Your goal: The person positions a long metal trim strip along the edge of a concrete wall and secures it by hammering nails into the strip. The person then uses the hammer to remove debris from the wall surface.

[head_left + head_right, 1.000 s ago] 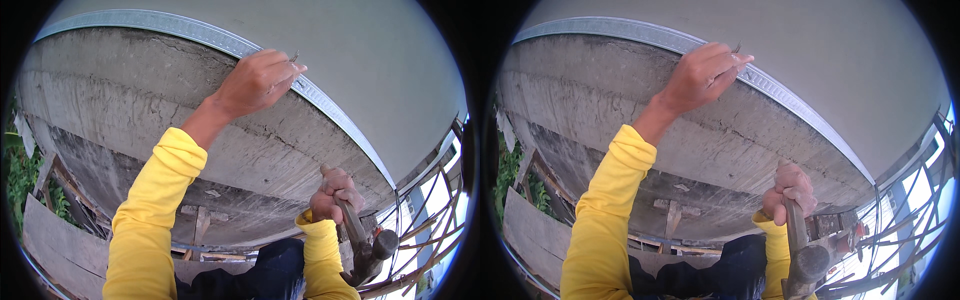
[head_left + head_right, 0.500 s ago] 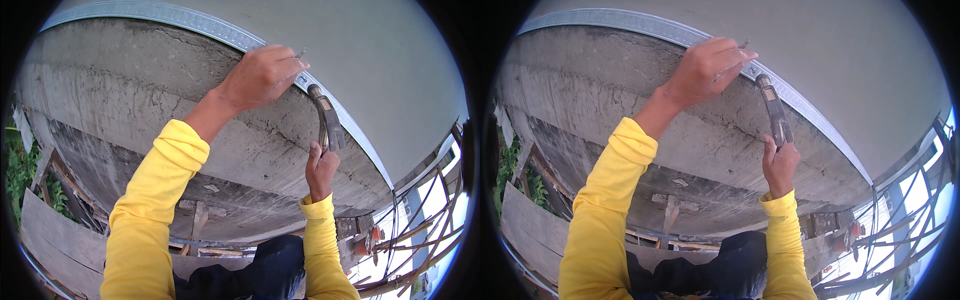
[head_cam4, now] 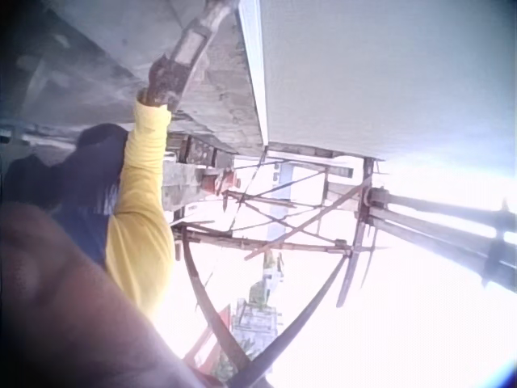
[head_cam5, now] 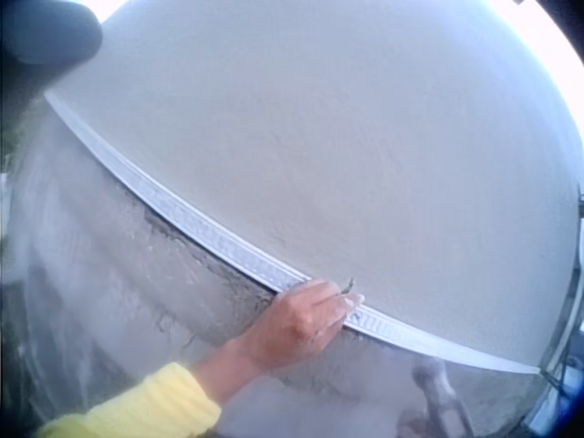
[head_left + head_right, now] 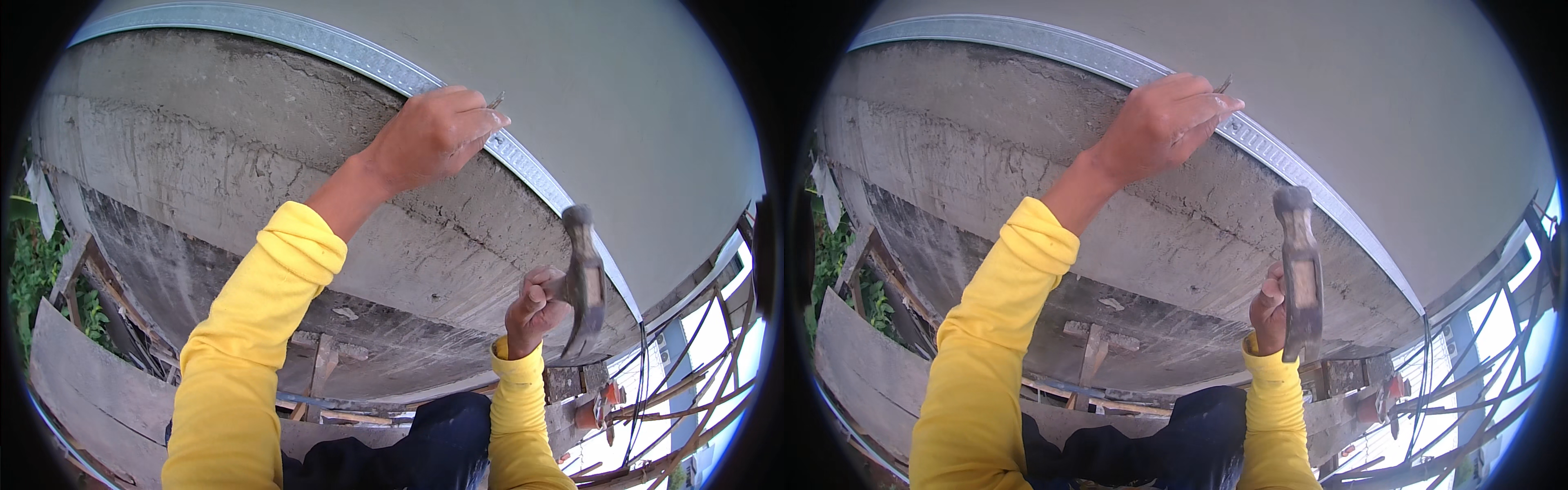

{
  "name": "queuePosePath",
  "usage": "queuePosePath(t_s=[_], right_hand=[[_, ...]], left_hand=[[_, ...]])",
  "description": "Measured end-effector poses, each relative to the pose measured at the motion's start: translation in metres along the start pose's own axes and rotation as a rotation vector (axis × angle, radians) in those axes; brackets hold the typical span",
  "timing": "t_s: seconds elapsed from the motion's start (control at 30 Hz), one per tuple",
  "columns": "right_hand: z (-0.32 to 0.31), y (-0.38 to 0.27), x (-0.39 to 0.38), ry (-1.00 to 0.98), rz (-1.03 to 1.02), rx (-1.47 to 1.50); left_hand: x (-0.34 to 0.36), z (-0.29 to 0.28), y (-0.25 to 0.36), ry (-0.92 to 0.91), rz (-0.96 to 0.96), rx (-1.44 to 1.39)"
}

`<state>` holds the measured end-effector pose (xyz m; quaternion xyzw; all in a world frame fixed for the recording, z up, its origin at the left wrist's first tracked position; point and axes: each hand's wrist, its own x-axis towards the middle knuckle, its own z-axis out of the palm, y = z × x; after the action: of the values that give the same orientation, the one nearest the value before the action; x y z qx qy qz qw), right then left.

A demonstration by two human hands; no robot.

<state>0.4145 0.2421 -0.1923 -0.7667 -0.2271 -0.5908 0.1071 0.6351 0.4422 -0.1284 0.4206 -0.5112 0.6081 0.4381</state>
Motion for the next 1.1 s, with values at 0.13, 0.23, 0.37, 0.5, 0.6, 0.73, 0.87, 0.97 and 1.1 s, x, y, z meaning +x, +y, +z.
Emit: queuePosePath(t_s=[0.13,0.23,0.37,0.5,0.6,0.73,0.87,0.97,1.1], right_hand=[[0.011,-0.009,0.022,0.142,-0.304,0.557],[0.025,0.01,0.019,-0.246,0.315,-0.28],[0.01,0.023,-0.007,-0.151,0.227,-0.213],[0.004,0.015,-0.02,-0.027,0.333,0.207],[-0.011,0.001,-0.008,-0.096,0.443,0.239],[-0.02,-0.031,0.026,-0.136,0.644,0.241],[-0.01,-0.06,0.056,-0.164,0.761,0.217],[0.005,-0.061,0.065,-0.26,0.8,0.187],[-0.001,-0.059,0.042,-0.252,0.879,0.08]], left_hand=[[0.0,0.003,0.005,0.014,-0.026,-0.023],[0.0,-0.002,0.001,0.006,-0.011,-0.036],[0.001,-0.005,-0.002,-0.009,-0.019,-0.044],[0.002,-0.007,0.003,0.0,-0.11,-0.182],[-0.005,-0.012,0.002,0.013,-0.165,-0.268],[-0.028,-0.007,0.036,-0.143,-0.339,-0.664],[-0.051,-0.014,0.077,-0.51,-0.693,-1.197],[-0.051,-0.033,0.068,-0.497,-0.807,-1.368],[-0.058,-0.036,0.074,-0.491,-0.886,-1.466]])
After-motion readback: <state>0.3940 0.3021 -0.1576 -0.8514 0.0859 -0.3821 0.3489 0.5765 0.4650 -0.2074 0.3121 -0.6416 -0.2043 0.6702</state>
